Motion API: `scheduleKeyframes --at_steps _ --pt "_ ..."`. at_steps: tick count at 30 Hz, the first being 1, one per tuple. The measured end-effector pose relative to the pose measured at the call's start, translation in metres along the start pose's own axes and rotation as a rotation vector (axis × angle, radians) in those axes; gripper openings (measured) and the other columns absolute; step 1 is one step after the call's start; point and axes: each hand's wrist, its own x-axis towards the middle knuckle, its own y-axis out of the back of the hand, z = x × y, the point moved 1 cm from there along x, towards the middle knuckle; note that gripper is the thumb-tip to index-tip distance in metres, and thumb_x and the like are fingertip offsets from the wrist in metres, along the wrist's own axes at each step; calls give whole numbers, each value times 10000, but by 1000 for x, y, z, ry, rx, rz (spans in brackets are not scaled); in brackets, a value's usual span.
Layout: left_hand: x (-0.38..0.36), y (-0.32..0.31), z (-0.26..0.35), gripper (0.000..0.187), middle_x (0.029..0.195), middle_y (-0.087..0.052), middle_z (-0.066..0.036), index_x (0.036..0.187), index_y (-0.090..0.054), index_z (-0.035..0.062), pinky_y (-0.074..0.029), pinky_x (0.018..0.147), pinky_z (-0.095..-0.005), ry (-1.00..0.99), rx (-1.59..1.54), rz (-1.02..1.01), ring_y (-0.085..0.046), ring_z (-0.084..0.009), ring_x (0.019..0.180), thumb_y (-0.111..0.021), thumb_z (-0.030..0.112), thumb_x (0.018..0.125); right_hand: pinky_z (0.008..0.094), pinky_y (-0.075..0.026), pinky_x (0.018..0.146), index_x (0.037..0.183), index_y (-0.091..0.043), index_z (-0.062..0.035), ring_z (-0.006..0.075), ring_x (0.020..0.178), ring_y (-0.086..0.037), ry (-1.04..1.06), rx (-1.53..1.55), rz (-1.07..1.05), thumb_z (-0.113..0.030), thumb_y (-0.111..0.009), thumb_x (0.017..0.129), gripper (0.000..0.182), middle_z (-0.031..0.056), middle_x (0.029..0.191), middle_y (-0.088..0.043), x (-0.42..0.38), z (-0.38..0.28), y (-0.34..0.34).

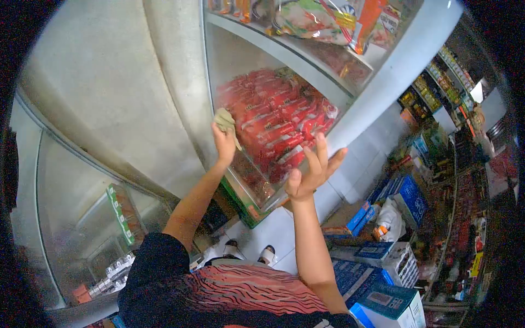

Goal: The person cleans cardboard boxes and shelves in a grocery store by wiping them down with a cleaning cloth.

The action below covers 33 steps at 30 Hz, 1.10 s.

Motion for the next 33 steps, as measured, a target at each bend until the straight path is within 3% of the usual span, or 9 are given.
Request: scheduleKeyframes --at_steps 1,4,6,8,10,16,24,29,33 --pt "19 -6 -36 518 1088 -476 -240 1217 -284 21 -368 849 -372 -98 -234 146 -467 -354 1021 -515 43 754 438 -50 1033 977 -508 -57 319 1227 -262 24 3 62 -363 -340 841 374 165 1149 -500 2 -2 -2" --pt "45 3 -77 566 1111 -472 -221 1249 -254 29 -363 863 -369 137 -49 230 -475 -339 1015 -518 26 748 436 -46 1034 973 -506 -59 318 1226 -264 13 37 77 -354 -341 837 365 169 1148 -499 0 0 -4" --pt "40 -6 -92 575 1150 -446 -213 1260 -246 39 -347 890 -364 225 50 141 -455 -336 1038 -510 14 749 439 -52 1034 971 -506 -59 319 1227 -261 40 15 86 -338 -344 833 351 175 1147 -498 1 0 -2" --pt "30 -22 -100 588 1222 -367 -222 1277 -226 33 -303 935 -376 186 -62 194 -386 -333 1113 -509 29 762 452 -84 1021 975 -482 -25 309 1294 -69 34 31 -12 -342 -341 836 373 204 1189 -448 -1 2 1" --pt "-12 -32 -50 605 1305 -270 -167 1312 -143 49 -240 983 -362 297 -63 109 -295 -274 1189 -481 108 813 448 -77 1022 981 -479 -27 312 1292 -77 37 43 -8 -324 -348 833 356 196 1185 -456 0 2 0" --pt "-138 -31 94 613 1351 -80 -226 1331 -158 78 -107 1010 -422 -35 -182 -210 -109 -366 1255 -488 110 816 451 -62 1024 979 -483 -35 330 1271 -145 16 7 34 -302 -337 844 333 196 1166 -476 1 -4 1" --pt "15 -33 139 520 1353 -111 -213 1309 -227 101 -131 1015 -440 -322 -140 0 -115 -358 1260 -448 206 850 447 -55 1027 968 -496 -48 346 1247 -208 7 35 39 -267 -381 833 282 171 1166 -486 2 -4 2" --pt "140 -42 157 498 1261 -256 -219 1256 -276 28 -243 949 -417 -191 -272 362 -309 -357 1130 -445 279 860 440 -57 1028 959 -503 -55 346 1255 -190 3 24 -22 -233 -412 813 248 168 1178 -478 2 -6 5" --pt "169 -45 154 489 1164 -311 -205 1195 -317 30 -258 927 -401 -96 -418 506 -298 -323 1098 -560 173 796 435 -125 1004 947 -527 -67 346 1251 -195 3 5 -46 -223 -455 785 236 125 1183 -484 0 -2 7"
